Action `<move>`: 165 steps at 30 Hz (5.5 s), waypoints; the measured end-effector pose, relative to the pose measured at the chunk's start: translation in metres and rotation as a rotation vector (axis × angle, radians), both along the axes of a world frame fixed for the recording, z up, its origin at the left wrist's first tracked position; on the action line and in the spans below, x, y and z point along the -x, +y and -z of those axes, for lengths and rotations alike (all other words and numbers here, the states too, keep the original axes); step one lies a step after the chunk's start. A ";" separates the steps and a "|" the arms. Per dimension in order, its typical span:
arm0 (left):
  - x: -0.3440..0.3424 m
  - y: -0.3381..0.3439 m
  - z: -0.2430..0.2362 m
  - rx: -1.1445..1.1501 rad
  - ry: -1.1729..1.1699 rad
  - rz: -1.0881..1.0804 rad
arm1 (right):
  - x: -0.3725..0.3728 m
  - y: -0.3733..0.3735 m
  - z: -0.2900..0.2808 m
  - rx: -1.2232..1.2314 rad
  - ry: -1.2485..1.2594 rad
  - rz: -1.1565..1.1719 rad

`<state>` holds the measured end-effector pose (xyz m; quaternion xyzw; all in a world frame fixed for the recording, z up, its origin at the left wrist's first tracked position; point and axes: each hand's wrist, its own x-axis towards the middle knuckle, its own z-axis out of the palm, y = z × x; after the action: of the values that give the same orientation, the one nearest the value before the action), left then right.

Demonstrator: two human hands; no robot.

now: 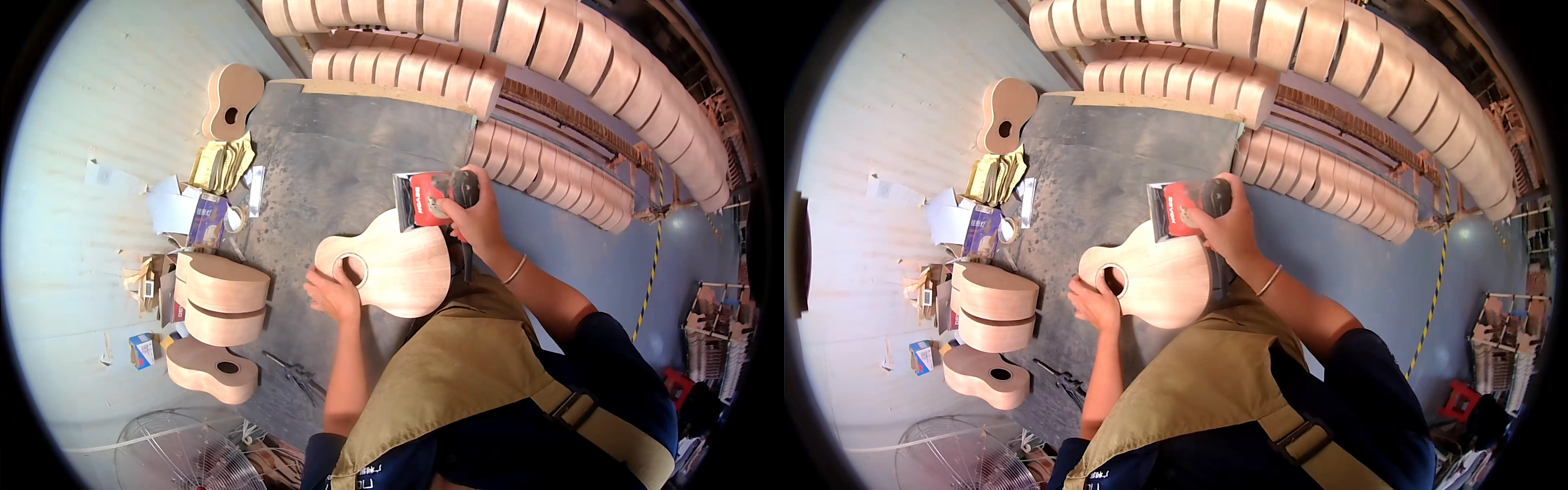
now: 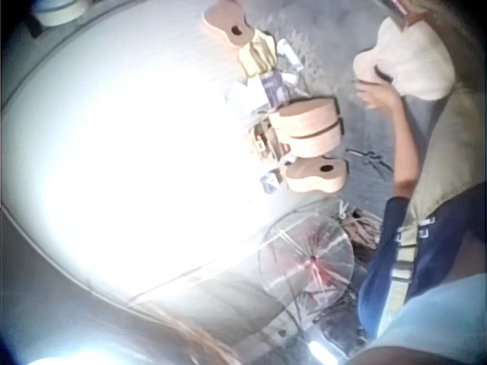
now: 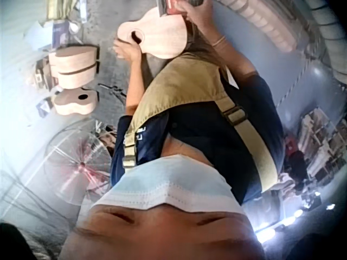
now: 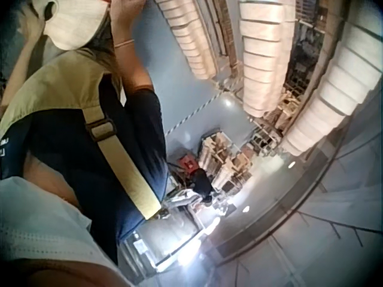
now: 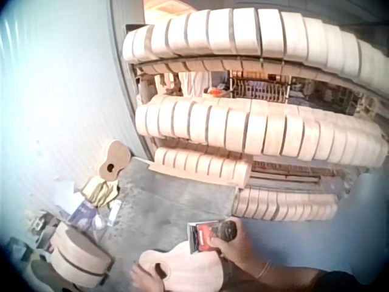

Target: The person uses a handheld electric sander to smooth the surface of unfinished wooden guitar bodies. They systematically sand the top and side curves of the instrument, rotating it to access different areas, and then place it back on the workbench.

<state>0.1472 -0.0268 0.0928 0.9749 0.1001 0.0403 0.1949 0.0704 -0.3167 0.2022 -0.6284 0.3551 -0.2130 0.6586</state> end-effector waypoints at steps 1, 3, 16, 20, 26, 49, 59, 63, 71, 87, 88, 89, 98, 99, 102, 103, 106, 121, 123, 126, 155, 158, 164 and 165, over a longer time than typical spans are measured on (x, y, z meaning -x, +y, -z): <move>0.000 0.000 0.000 0.000 -0.007 0.003 | 0.002 0.001 -0.003 -0.005 -0.012 -0.021; 0.001 0.002 0.003 0.001 -0.017 -0.001 | 0.015 0.006 -0.003 0.043 -0.052 -0.069; 0.001 0.000 -0.003 0.009 -0.007 0.015 | -0.027 -0.024 -0.002 0.015 0.063 -0.227; 0.003 0.000 -0.005 0.029 -0.016 -0.004 | -0.078 -0.031 -0.010 0.080 0.108 -0.500; 0.005 0.001 0.000 0.052 -0.037 -0.029 | -0.145 -0.006 -0.021 0.089 0.128 -0.915; 0.005 -0.002 0.001 0.085 -0.090 -0.050 | -0.180 0.001 -0.009 0.013 0.174 -1.115; 0.007 0.004 0.010 0.078 -0.075 -0.050 | -0.181 0.029 -0.018 0.124 0.173 -1.219; 0.005 0.002 0.012 0.119 -0.088 -0.040 | -0.155 -0.013 -0.014 0.045 0.195 -0.921; 0.001 0.001 0.009 0.171 -0.090 -0.039 | -0.037 -0.034 -0.002 -0.124 0.068 -0.278; 0.125 0.032 -0.055 0.291 0.349 -0.076 | 0.041 -0.030 0.004 -0.220 -0.031 -0.045; 0.134 0.034 -0.048 0.211 0.366 -0.057 | 0.035 -0.035 0.003 -0.224 -0.029 -0.051; 0.132 0.034 -0.048 0.097 0.283 0.089 | 0.032 -0.042 0.004 -0.217 -0.019 -0.059; 0.029 0.034 -0.023 -0.054 0.085 0.950 | -0.026 -0.037 -0.004 -0.164 0.042 -0.351; 0.028 0.035 -0.022 -0.037 0.100 0.948 | -0.034 -0.036 -0.002 -0.161 0.043 -0.385; 0.026 0.035 -0.020 0.008 0.129 0.939 | -0.060 -0.032 -0.003 -0.134 0.102 -0.497; 0.026 0.035 -0.019 0.022 0.136 0.936 | -0.072 -0.031 0.000 -0.097 0.091 -0.543; 0.027 0.034 -0.019 0.019 0.144 0.932 | -0.109 -0.023 0.004 0.038 0.061 -0.669; 0.026 0.036 -0.014 0.054 0.091 0.923 | -0.155 0.020 0.011 0.334 -0.128 -0.823; 0.026 0.036 -0.013 0.061 0.080 0.927 | -0.125 0.006 0.008 0.293 -0.066 -0.676; 0.025 0.036 -0.012 0.056 0.072 0.941 | -0.074 0.001 0.014 0.246 -0.011 -0.412; 0.027 0.037 -0.012 0.068 0.063 0.913 | -0.144 -0.004 0.022 -0.179 0.035 -0.576; 0.026 0.037 -0.009 0.079 0.044 0.917 | -0.090 -0.021 0.033 -0.262 0.026 -0.272; 0.027 0.036 -0.015 0.098 0.050 0.915 | -0.008 -0.024 0.038 -0.405 0.091 -0.074; 0.027 0.035 -0.014 0.103 0.049 0.911 | -0.011 -0.026 0.039 -0.391 0.107 -0.091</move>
<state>0.1199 0.0084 0.1071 0.9093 -0.3322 -0.0778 0.2383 0.0810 -0.3426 0.1629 -0.5142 0.3954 -0.0764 0.7572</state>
